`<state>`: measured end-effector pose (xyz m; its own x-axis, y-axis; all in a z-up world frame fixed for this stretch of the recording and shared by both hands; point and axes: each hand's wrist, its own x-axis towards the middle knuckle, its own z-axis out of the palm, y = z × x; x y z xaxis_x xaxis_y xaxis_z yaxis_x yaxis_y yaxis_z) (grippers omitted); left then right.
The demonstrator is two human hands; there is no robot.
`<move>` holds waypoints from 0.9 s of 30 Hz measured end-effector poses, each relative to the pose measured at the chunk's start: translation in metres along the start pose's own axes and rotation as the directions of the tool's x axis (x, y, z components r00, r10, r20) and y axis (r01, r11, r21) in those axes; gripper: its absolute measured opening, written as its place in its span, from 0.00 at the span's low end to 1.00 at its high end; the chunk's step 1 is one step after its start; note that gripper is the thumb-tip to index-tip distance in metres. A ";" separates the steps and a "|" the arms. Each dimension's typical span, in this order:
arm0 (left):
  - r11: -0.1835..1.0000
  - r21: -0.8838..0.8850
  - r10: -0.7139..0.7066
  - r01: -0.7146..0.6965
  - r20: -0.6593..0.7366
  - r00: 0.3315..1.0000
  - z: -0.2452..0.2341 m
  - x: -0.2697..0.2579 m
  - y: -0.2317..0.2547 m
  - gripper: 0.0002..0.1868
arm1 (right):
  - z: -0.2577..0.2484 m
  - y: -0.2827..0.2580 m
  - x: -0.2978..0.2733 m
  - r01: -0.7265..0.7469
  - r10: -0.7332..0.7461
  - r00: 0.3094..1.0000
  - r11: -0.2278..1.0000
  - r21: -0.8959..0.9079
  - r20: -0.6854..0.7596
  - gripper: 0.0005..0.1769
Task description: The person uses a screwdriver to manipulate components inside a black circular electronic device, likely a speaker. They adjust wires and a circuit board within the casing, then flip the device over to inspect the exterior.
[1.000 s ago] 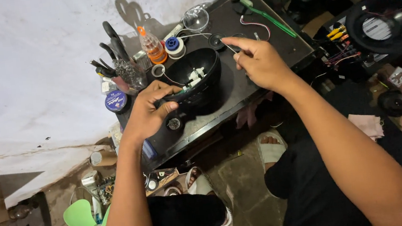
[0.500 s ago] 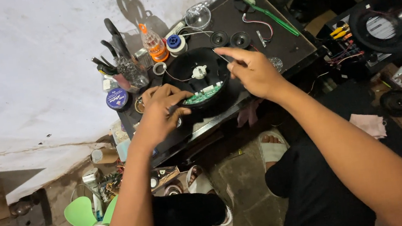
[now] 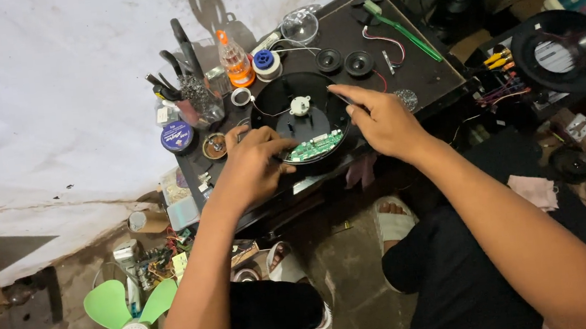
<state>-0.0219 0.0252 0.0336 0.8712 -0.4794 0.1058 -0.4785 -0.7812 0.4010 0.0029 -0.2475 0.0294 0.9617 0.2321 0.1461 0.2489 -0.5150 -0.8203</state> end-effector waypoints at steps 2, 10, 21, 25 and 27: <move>1.000 0.002 0.005 -0.005 -0.023 1.000 -0.002 -0.001 0.002 0.24 | 0.004 0.008 -0.001 0.008 -0.008 1.000 1.000 0.009 -0.004 0.26; 0.999 0.018 0.032 -0.030 -0.143 0.989 0.020 0.001 0.019 0.31 | 0.004 0.002 -0.002 0.031 -0.031 0.999 0.999 0.011 -0.008 0.25; 0.979 -0.193 -0.093 0.059 -0.172 0.981 0.038 0.011 0.012 0.20 | 0.011 0.017 0.004 -0.028 0.028 0.999 1.000 -0.010 -0.030 0.26; 0.982 -0.179 -0.084 0.060 -0.129 0.988 0.029 0.026 0.010 0.15 | 0.010 0.011 0.000 -0.055 0.054 0.998 0.998 -0.019 -0.035 0.26; 0.969 -0.231 -0.113 0.085 -0.114 0.987 0.020 0.030 0.014 0.12 | 0.006 -0.006 -0.002 -0.086 0.085 0.996 0.996 -0.024 -0.041 0.27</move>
<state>-0.0050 -0.0078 0.0237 0.9267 -0.3389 0.1627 -0.3646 -0.7052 0.6080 -0.0010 -0.2400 0.0303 0.9832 0.1534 0.0987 0.1682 -0.5531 -0.8160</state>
